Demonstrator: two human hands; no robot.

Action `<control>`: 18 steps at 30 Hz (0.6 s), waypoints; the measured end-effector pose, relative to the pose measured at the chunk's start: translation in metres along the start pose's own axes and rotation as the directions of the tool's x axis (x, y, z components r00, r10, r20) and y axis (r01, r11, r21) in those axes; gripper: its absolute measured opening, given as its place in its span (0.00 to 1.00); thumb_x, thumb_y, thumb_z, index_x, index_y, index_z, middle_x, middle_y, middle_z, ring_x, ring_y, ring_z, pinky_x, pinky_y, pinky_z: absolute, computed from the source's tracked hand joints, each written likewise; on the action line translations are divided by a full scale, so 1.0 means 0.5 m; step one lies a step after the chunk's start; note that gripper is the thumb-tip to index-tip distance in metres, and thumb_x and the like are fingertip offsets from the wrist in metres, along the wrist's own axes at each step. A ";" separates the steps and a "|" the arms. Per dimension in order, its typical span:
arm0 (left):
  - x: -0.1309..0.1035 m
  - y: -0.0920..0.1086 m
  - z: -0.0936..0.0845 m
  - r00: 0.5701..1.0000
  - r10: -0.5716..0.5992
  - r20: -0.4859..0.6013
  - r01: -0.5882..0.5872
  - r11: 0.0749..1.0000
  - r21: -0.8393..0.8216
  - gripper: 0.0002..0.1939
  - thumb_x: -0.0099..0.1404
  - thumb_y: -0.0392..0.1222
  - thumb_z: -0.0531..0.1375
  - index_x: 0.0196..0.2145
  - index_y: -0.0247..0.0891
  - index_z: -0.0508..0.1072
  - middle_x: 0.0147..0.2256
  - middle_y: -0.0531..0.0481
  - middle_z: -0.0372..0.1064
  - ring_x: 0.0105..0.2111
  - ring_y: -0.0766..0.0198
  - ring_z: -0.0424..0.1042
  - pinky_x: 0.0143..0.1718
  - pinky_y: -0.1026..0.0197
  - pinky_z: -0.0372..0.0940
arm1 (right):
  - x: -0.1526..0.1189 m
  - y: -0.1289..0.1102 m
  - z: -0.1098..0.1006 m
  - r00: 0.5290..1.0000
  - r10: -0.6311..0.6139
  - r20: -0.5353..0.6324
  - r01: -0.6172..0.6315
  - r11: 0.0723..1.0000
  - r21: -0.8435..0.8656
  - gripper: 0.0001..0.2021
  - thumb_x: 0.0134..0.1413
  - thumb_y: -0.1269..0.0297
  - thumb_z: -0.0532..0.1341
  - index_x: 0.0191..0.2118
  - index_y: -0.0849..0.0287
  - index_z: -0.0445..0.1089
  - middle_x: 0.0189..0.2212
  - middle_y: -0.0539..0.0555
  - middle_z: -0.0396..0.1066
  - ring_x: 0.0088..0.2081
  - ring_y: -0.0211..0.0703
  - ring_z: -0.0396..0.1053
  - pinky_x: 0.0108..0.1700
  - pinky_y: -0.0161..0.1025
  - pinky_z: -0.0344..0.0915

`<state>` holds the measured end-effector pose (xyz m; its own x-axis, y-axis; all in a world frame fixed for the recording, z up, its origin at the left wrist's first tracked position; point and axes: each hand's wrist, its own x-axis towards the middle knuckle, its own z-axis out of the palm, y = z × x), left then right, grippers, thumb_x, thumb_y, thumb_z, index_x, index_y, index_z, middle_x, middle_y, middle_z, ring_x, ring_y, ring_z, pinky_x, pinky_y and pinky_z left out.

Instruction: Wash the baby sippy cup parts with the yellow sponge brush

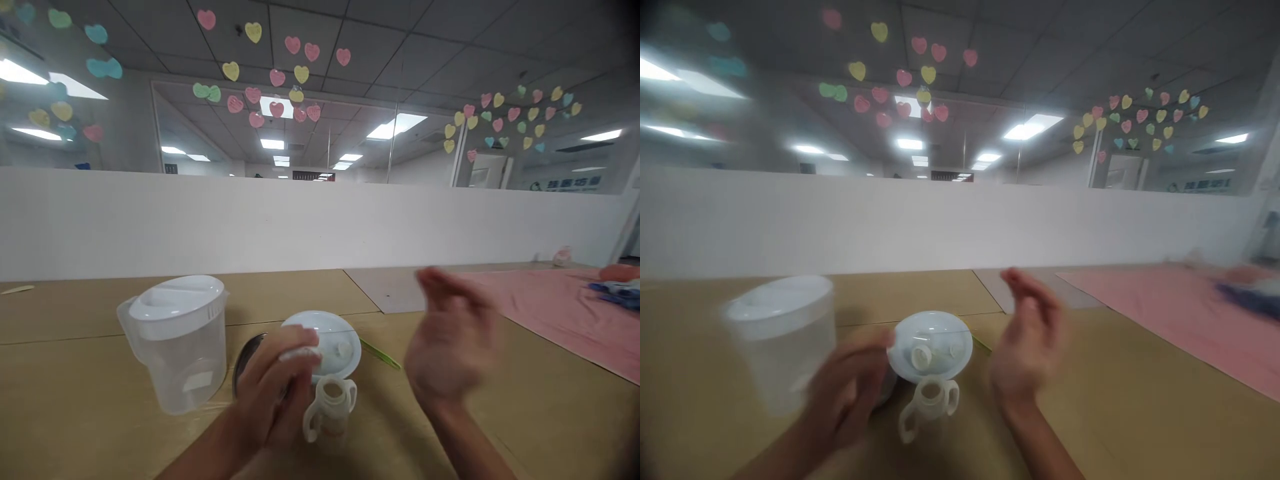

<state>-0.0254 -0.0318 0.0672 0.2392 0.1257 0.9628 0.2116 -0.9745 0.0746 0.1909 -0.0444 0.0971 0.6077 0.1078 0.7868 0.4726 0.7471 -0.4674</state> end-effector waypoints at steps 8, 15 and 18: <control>-0.001 -0.152 0.145 0.509 -0.564 0.650 0.372 0.825 0.426 0.14 0.64 0.39 0.50 0.36 0.36 0.75 0.37 0.44 0.73 0.41 0.57 0.69 0.45 0.57 0.61 | -0.096 0.241 -0.075 0.662 0.688 0.299 0.072 0.338 -0.938 0.21 0.50 0.73 0.50 0.51 0.72 0.61 0.49 0.69 0.64 0.51 0.56 0.62 0.50 0.49 0.58; -0.024 -0.143 0.184 0.415 -0.526 0.743 0.256 0.851 0.459 0.14 0.58 0.43 0.56 0.40 0.40 0.76 0.41 0.43 0.70 0.44 0.54 0.65 0.47 0.55 0.58 | -0.106 0.240 -0.092 0.481 0.771 0.418 0.404 0.228 -0.886 0.16 0.51 0.78 0.48 0.39 0.67 0.71 0.43 0.65 0.68 0.49 0.53 0.64 0.45 0.43 0.59; -0.025 -0.142 0.211 0.402 -0.504 0.765 0.217 0.864 0.455 0.15 0.55 0.45 0.59 0.40 0.42 0.76 0.40 0.44 0.69 0.44 0.53 0.63 0.46 0.54 0.57 | -0.100 0.248 -0.094 0.489 0.781 0.389 0.362 0.225 -0.905 0.16 0.50 0.80 0.48 0.37 0.67 0.71 0.40 0.64 0.70 0.45 0.49 0.67 0.41 0.38 0.59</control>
<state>0.0565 0.0555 0.0226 0.7143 0.6833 0.1512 0.6655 -0.7300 0.1555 0.2493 0.0121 -0.0193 0.4174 0.8914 0.1767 0.9036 -0.3865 -0.1845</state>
